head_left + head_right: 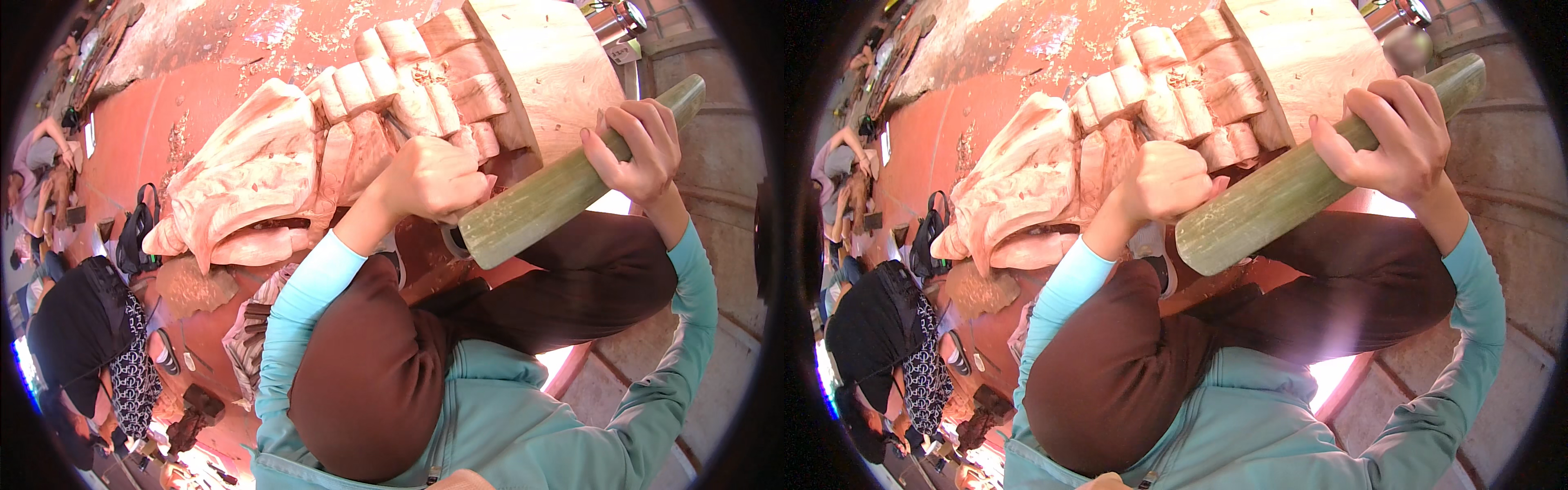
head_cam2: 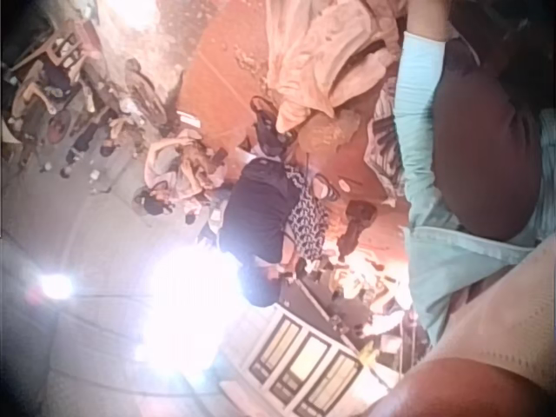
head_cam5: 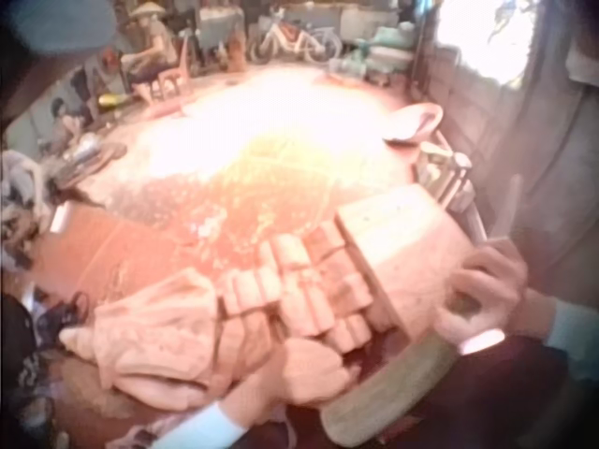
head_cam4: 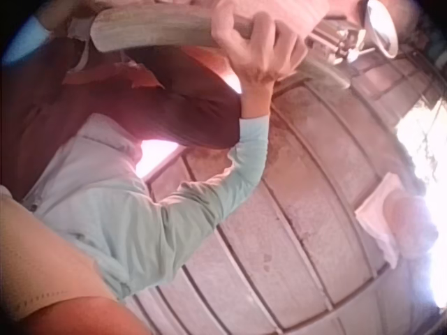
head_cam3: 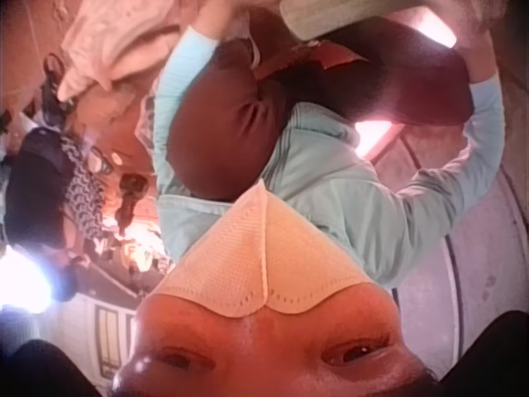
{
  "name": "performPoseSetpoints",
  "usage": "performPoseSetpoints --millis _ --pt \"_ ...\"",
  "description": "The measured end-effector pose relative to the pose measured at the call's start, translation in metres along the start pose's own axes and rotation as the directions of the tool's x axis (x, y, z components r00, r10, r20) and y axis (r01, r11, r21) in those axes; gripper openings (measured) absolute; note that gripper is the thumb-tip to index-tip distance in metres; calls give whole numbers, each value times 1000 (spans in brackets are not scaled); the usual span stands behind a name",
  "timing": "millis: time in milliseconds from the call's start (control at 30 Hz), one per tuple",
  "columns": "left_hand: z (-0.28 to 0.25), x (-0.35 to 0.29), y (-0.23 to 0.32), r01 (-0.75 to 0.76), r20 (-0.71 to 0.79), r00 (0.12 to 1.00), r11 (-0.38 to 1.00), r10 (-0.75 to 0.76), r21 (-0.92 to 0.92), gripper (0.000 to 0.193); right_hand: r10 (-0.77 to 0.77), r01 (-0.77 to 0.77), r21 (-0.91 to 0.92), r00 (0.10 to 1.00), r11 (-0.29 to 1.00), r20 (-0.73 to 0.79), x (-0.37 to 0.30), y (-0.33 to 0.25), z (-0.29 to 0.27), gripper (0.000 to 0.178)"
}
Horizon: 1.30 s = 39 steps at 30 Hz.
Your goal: The person sits cross-legged on the floor and carves a large piece of wood using a chisel and a mallet. They repeatedly strike the chisel to shape the wood, occasionally pausing to adjust their grip or inspect the work.
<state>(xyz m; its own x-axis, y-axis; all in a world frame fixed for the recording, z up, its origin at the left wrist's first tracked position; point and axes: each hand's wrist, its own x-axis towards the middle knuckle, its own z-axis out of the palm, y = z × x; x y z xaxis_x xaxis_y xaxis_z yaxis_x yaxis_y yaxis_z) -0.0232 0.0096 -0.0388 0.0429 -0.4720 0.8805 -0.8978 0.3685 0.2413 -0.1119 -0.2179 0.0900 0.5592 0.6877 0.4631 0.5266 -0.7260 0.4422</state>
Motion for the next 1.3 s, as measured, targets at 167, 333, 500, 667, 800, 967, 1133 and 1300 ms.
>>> performPoseSetpoints --millis 167,333,500,667,800,967,1133,1300 --pt "0 7 10 13 -10 1000 1000 -13 -6 39 6 11 142 993 990 -119 -4 1 0 38" --pt "-3 7 9 59 -36 997 997 -61 -49 38 73 -36 255 988 966 -137 -2 -1 -6 37" --pt "-3 6 2 44 -58 997 997 -48 -58 38 51 -53 58 998 997 31 5 -4 -4 38" --pt "1 6 5 73 -19 997 997 -74 -19 35 64 -47 149 992 988 -110 -8 1 1 38" --pt "3 0 2 73 9 997 995 -74 61 31 17 -14 64 999 998 -40 0 2 -2 38" --pt "1 1 5 82 -16 997 997 -82 16 33 45 -14 198 987 980 -154 -4 3 2 38" --pt "-1 1 4 80 -29 996 997 -80 13 33 31 -22 104 996 994 -85 -2 1 0 41" --pt "-4 0 -1 52 -21 998 998 -52 18 34 31 -28 81 999 996 -44 2 3 -1 42"
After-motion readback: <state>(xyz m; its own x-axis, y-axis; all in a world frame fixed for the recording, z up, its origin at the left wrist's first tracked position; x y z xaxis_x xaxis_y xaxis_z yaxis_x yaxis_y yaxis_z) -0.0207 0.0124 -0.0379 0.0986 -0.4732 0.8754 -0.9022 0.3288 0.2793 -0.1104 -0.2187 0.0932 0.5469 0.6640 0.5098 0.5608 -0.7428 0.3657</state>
